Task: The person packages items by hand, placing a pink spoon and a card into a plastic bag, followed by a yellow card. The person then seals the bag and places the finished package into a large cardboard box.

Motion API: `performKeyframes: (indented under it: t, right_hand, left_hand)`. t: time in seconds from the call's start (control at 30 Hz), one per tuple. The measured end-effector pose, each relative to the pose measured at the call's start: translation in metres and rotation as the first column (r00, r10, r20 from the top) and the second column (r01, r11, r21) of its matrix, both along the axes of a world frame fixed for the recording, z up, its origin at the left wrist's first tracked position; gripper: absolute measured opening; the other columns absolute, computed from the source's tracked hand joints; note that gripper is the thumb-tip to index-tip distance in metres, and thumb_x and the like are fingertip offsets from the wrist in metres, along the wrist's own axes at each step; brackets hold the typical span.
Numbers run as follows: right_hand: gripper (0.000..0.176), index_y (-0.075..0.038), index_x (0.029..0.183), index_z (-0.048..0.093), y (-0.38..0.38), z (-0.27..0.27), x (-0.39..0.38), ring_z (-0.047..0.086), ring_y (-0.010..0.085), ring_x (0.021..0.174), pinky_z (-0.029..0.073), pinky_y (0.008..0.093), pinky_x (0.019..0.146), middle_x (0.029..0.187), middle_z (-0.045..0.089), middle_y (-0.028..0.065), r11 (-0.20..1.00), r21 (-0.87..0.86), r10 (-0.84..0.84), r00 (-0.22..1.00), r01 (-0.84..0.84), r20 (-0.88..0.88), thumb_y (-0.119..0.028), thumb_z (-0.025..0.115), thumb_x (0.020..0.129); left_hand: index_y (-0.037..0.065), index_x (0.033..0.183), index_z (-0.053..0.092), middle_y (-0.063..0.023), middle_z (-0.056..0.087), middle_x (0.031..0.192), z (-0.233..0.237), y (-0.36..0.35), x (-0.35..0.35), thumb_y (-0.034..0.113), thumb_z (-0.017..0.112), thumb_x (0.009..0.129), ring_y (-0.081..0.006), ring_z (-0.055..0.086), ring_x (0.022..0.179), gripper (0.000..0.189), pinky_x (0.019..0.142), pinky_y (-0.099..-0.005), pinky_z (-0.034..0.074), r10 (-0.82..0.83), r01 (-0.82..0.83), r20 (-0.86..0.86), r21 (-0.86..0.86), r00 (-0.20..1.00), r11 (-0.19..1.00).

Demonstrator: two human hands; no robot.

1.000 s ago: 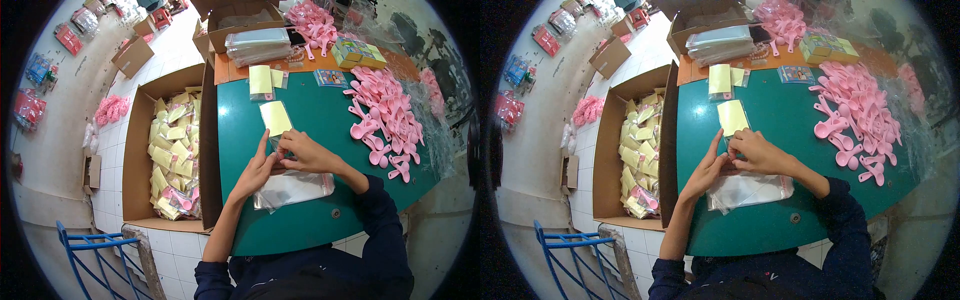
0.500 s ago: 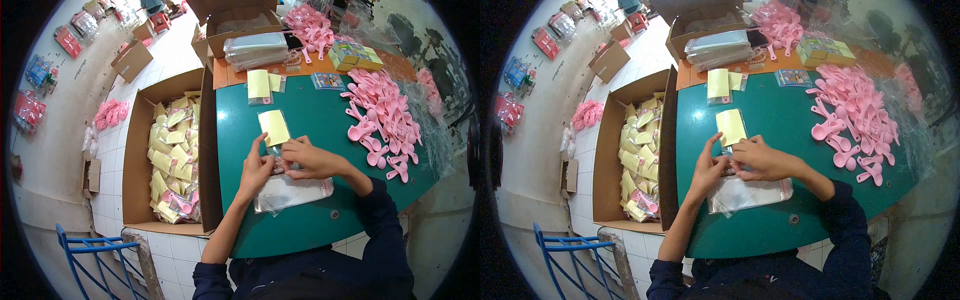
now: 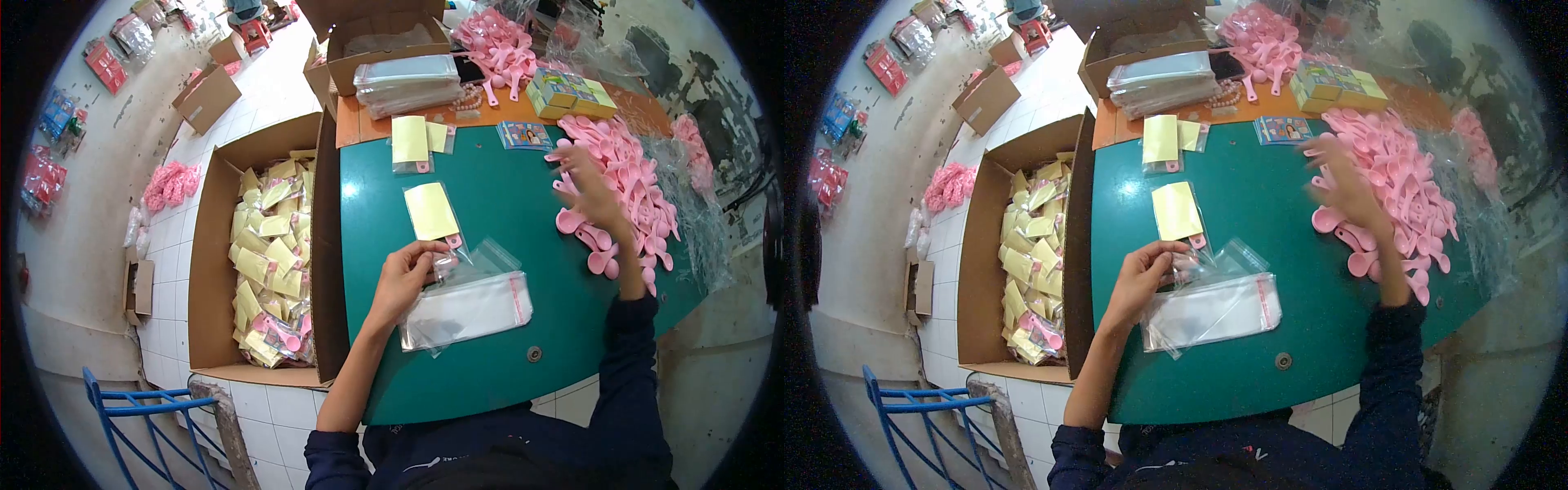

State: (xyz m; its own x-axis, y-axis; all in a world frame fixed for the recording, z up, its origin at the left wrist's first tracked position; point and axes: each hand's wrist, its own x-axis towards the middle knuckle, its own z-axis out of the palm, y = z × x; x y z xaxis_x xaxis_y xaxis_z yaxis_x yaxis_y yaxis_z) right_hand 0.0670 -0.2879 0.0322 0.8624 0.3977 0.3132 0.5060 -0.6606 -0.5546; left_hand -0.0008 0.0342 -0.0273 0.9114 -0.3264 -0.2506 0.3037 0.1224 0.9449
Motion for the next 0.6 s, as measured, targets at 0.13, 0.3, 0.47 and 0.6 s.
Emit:
performKeyframes:
  t: [0.13,0.3,0.47,0.6]
  right_hand:
    - [0.051,-0.005,0.113,0.047,0.114,-0.031,-0.045,0.054,0.0205,0.092,0.047,0.0304,0.075,0.104,0.044,0.0100,0.965,0.001,0.262,0.964,-0.262,-0.047,-0.003,0.071,0.069]
    - [0.020,-0.001,0.091,0.056,0.127,-0.045,-0.039,0.056,0.0192,0.084,0.048,0.0290,0.072,0.098,0.047,0.0110,0.968,0.212,0.146,0.989,-0.135,-0.037,-0.002,0.067,0.074]
    - [0.014,-0.001,0.082,0.059,0.121,-0.052,-0.039,0.056,0.0150,0.076,0.050,0.0274,0.069,0.098,0.048,0.0089,0.912,0.403,0.147,0.980,-0.081,-0.135,-0.003,0.070,0.073]
    - [0.013,-0.002,0.082,0.059,0.120,-0.058,-0.036,0.056,0.0119,0.081,0.050,0.0263,0.072,0.100,0.047,0.0070,0.863,0.503,0.190,0.947,-0.036,-0.259,-0.004,0.070,0.075]
  left_hand:
    - [-0.001,0.110,0.054,-0.0131,0.062,0.103,0.006,0.005,-0.001,0.009,0.037,0.096,-0.0135,0.062,0.091,0.024,0.079,-0.0254,0.052,-0.007,0.004,-0.024,-0.114,1.000,0.994]
    - [0.004,0.111,0.052,-0.0151,0.061,0.102,0.027,0.015,-0.006,0.006,0.038,0.095,-0.0166,0.063,0.090,0.022,0.077,-0.0289,0.054,-0.018,0.007,-0.075,-0.145,0.997,0.989]
    - [0.000,0.102,0.052,-0.0120,0.062,0.093,0.016,0.004,-0.006,0.004,0.050,0.090,-0.0156,0.064,0.081,0.012,0.068,-0.0265,0.056,-0.017,-0.098,0.317,0.345,0.948,0.933]
    - [-0.003,0.093,0.053,-0.0078,0.061,0.088,0.006,0.005,-0.003,0.007,0.057,0.087,-0.0150,0.064,0.081,0.011,0.065,-0.0256,0.056,0.035,-0.186,0.384,0.365,0.923,0.912]
